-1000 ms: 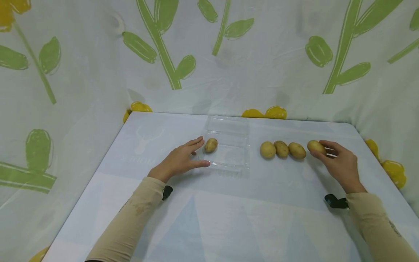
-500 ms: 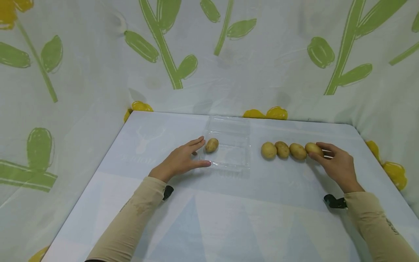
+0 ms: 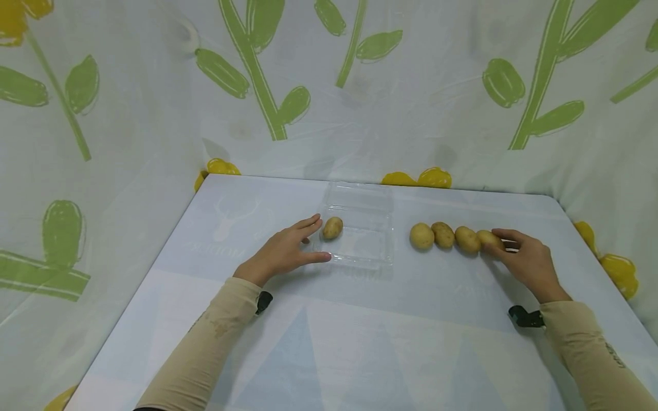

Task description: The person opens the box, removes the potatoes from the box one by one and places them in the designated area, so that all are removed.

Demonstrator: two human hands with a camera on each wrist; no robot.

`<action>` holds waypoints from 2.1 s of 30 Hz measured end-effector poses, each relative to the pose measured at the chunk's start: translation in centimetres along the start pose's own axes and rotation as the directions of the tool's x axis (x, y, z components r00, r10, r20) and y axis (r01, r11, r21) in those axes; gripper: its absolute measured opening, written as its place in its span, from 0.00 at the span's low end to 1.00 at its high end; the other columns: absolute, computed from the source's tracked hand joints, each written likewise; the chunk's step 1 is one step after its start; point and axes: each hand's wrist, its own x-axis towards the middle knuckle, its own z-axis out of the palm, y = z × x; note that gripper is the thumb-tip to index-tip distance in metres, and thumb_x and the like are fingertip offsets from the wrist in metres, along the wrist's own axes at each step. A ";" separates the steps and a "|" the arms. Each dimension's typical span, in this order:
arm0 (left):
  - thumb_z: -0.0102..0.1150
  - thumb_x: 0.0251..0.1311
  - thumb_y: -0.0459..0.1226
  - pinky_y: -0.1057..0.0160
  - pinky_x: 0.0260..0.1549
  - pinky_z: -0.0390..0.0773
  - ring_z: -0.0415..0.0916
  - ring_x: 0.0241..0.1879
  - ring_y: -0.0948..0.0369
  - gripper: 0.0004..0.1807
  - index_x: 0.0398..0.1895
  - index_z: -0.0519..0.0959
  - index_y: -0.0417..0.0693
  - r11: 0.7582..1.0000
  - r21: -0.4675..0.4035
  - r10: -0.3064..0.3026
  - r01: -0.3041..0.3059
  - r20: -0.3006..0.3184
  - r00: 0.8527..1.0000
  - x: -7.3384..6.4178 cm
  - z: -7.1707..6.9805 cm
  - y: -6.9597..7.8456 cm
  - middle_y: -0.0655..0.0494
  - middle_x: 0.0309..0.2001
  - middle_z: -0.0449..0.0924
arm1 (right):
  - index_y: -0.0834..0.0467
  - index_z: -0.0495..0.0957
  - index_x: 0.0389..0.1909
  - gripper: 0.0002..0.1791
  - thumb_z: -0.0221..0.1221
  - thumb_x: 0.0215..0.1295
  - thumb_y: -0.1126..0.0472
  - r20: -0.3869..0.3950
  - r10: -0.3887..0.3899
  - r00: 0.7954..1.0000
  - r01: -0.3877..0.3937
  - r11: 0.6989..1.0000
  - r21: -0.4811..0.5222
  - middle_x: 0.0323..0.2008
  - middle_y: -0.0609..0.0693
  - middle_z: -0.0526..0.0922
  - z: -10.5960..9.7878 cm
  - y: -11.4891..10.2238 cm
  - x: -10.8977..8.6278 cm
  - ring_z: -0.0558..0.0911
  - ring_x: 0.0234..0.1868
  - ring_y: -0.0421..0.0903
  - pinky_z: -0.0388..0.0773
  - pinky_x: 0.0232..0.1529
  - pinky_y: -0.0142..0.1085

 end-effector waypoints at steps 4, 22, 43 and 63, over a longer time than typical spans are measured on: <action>0.62 0.56 0.69 0.48 0.71 0.62 0.72 0.66 0.57 0.55 0.80 0.57 0.54 1.000 0.001 -0.003 0.003 -0.003 1.000 0.0 0.1 -0.1 0.66 0.80 0.48 | 0.65 0.75 0.65 0.34 0.62 0.70 0.43 0.006 -0.013 1.000 0.013 1.000 0.003 0.60 0.71 0.77 -0.1 -0.1 -0.1 0.79 0.56 0.69 0.70 0.30 0.20; 0.64 0.56 0.67 0.48 0.71 0.61 0.67 0.70 0.58 0.53 0.80 0.57 0.56 1.000 0.002 -0.008 0.008 -0.001 1.000 0.0 0.1 0.0 0.67 0.80 0.48 | 0.65 0.73 0.67 0.36 0.61 0.71 0.41 0.001 0.002 1.000 -0.002 1.000 0.021 0.62 0.72 0.75 0.0 -0.3 -0.3 0.78 0.57 0.71 0.80 0.35 0.30; 0.63 0.57 0.68 0.47 0.71 0.62 0.67 0.70 0.56 0.54 0.80 0.57 0.54 1.000 -0.004 0.006 -0.006 -0.002 1.000 0.0 0.1 -0.2 0.65 0.80 0.48 | 0.58 0.76 0.66 0.26 0.64 0.70 0.56 -0.248 -0.117 0.962 0.142 0.986 0.085 0.64 0.59 0.75 0.1 -4.3 -0.6 0.72 0.66 0.59 0.69 0.64 0.35; 0.62 0.55 0.70 0.48 0.71 0.62 0.70 0.68 0.58 0.55 0.80 0.57 0.55 1.000 -0.019 0.003 -0.003 -0.001 1.000 -0.1 0.0 -0.1 0.67 0.80 0.47 | 0.61 0.78 0.61 0.28 0.70 0.59 0.73 -0.314 -0.404 0.859 0.463 0.875 0.141 0.59 0.53 0.80 3.2 -10.7 -0.6 0.77 0.58 0.50 0.68 0.57 0.21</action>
